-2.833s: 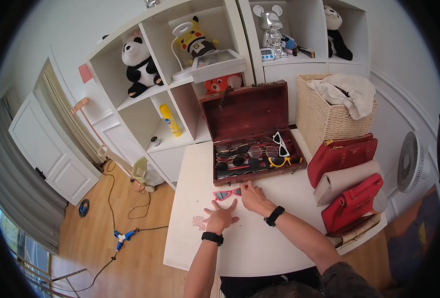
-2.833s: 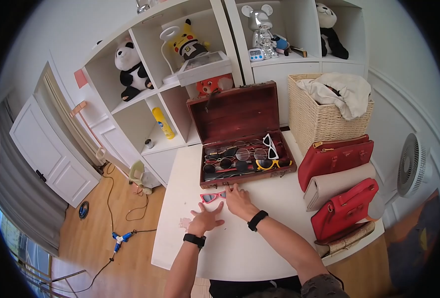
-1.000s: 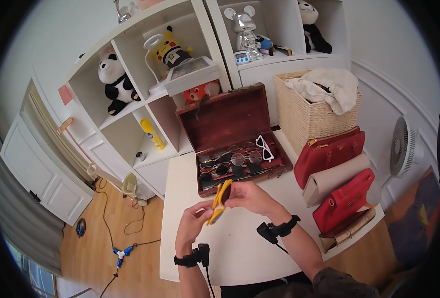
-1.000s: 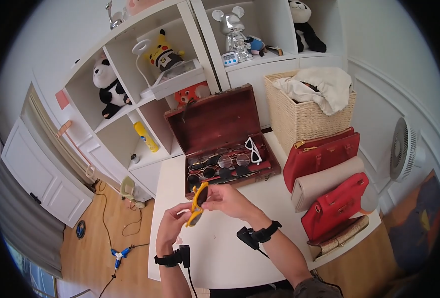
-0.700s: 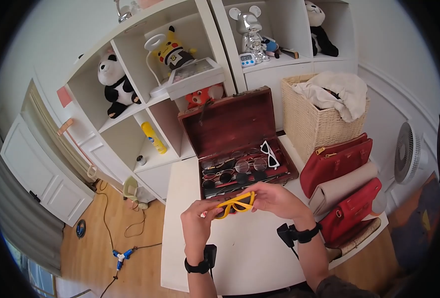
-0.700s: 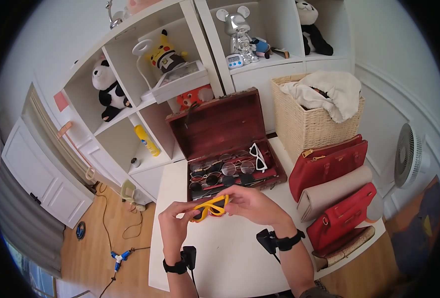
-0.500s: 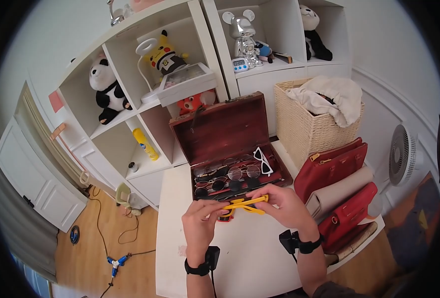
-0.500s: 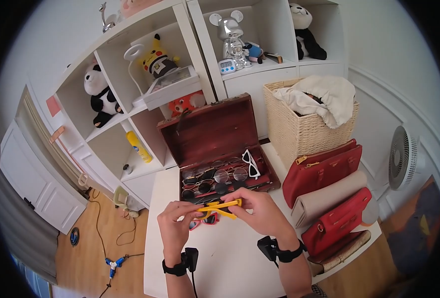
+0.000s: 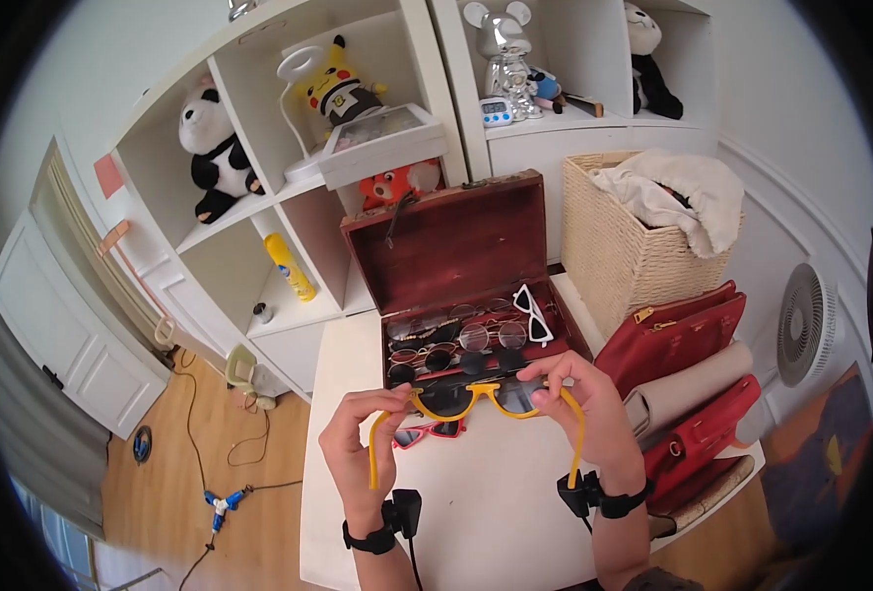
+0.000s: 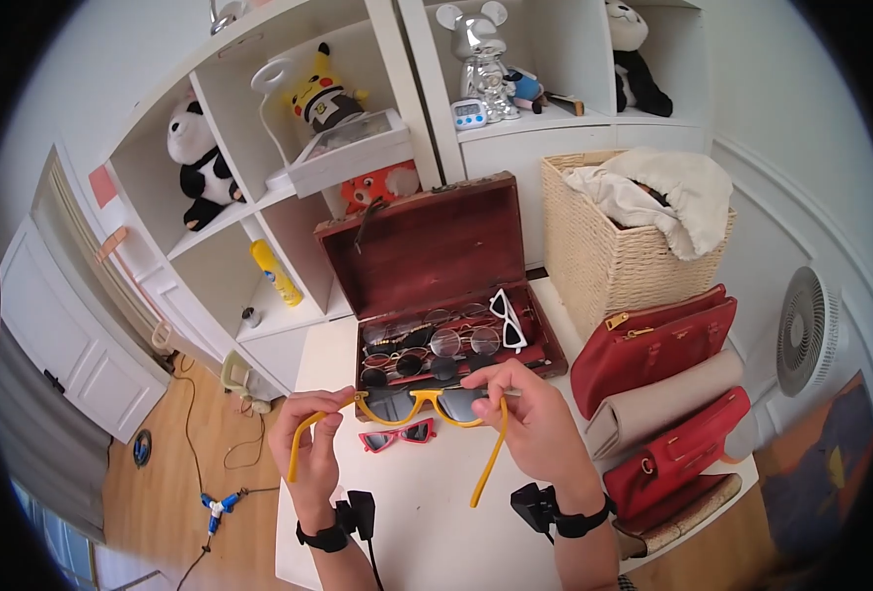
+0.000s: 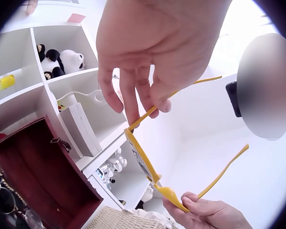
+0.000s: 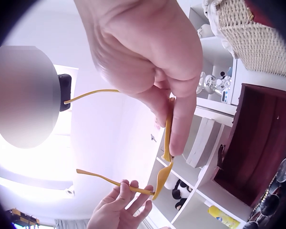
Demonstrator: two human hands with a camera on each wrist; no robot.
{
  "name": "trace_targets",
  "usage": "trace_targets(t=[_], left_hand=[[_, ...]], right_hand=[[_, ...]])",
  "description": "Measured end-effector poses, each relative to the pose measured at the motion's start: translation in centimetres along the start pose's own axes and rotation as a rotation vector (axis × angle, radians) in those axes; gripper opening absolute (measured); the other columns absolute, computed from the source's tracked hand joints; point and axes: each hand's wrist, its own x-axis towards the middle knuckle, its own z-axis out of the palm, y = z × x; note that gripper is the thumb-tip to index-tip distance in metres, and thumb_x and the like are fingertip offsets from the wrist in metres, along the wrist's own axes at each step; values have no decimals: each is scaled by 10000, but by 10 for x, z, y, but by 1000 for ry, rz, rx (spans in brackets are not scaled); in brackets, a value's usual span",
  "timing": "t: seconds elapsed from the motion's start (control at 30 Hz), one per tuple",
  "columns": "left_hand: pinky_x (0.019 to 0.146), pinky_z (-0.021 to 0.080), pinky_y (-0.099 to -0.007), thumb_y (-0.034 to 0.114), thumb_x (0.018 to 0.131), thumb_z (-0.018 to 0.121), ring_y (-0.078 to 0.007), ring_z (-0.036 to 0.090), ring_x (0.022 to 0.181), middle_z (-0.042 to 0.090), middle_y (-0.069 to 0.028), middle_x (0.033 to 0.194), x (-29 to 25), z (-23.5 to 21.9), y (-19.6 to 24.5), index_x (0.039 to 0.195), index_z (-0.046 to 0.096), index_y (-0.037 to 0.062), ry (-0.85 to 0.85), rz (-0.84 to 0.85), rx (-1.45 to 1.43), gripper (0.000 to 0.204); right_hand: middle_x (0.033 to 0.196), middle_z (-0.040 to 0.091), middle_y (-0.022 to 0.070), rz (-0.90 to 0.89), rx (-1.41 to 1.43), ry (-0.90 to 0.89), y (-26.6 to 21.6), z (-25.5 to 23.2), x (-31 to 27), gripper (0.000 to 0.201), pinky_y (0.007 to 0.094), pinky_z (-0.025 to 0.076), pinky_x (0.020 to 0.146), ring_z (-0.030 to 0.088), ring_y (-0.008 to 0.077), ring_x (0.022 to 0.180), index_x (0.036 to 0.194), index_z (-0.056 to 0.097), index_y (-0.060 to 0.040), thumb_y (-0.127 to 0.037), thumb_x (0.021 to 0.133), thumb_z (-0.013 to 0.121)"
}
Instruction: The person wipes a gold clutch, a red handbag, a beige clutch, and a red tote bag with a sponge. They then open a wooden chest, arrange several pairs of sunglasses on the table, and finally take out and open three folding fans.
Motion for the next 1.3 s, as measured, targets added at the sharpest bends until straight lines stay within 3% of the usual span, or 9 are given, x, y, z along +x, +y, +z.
trace_targets(t=[0.07, 0.5, 0.83, 1.03, 1.17, 1.3], left_hand=[[827, 560, -318, -121, 860, 622, -263, 717, 945, 675, -128, 923, 0, 0, 3, 917, 631, -20, 10, 4, 6, 116], [912, 539, -360, -99, 854, 666, -303, 680, 1035, 646, -142, 1015, -9, 9, 23, 962, 615, -24, 44, -64, -188, 140], [912, 544, -372, -110, 813, 708, -308, 678, 1044, 660, -142, 1005, -12, 7, 33, 959, 632, -15, 37, -127, -176, 190], [849, 554, -333, -82, 785, 746, -261, 691, 961, 678, -133, 969, -14, 8, 37, 909, 658, -8, 62, -83, -111, 169], [777, 557, -314, -46, 800, 747, -221, 680, 875, 686, -122, 920, -15, 6, 35, 908, 667, -12, 39, -177, -134, 139], [730, 552, -288, -38, 784, 749, -204, 677, 819, 691, -104, 883, -14, 8, 35, 884, 683, -2, 40, -177, -88, 125]], right_hand=[[1179, 589, 130, 22, 33, 22, -3, 0, -1, 128, 256, 487, 857, 547, 80, 963, 926, 476, -45, 16, 954, 584], [1159, 603, 155, -38, 60, 122, -28, 0, -12, 134, 262, 511, 841, 597, 112, 972, 964, 505, -33, 58, 923, 594], [1150, 608, 152, -104, 73, 199, -30, 3, -16, 143, 252, 507, 834, 596, 110, 999, 1002, 518, -21, 60, 922, 605], [1152, 606, 137, -47, 122, 218, -26, -1, -12, 186, 255, 522, 852, 613, 127, 1001, 1085, 533, -5, 31, 926, 623], [1149, 602, 134, 36, 206, 215, -35, -2, -9, 252, 284, 555, 874, 620, 153, 1048, 1154, 531, 14, 17, 922, 630], [1145, 596, 144, -8, 175, 193, -26, -2, -7, 275, 303, 587, 847, 633, 174, 1061, 1154, 515, 19, 48, 904, 627]])
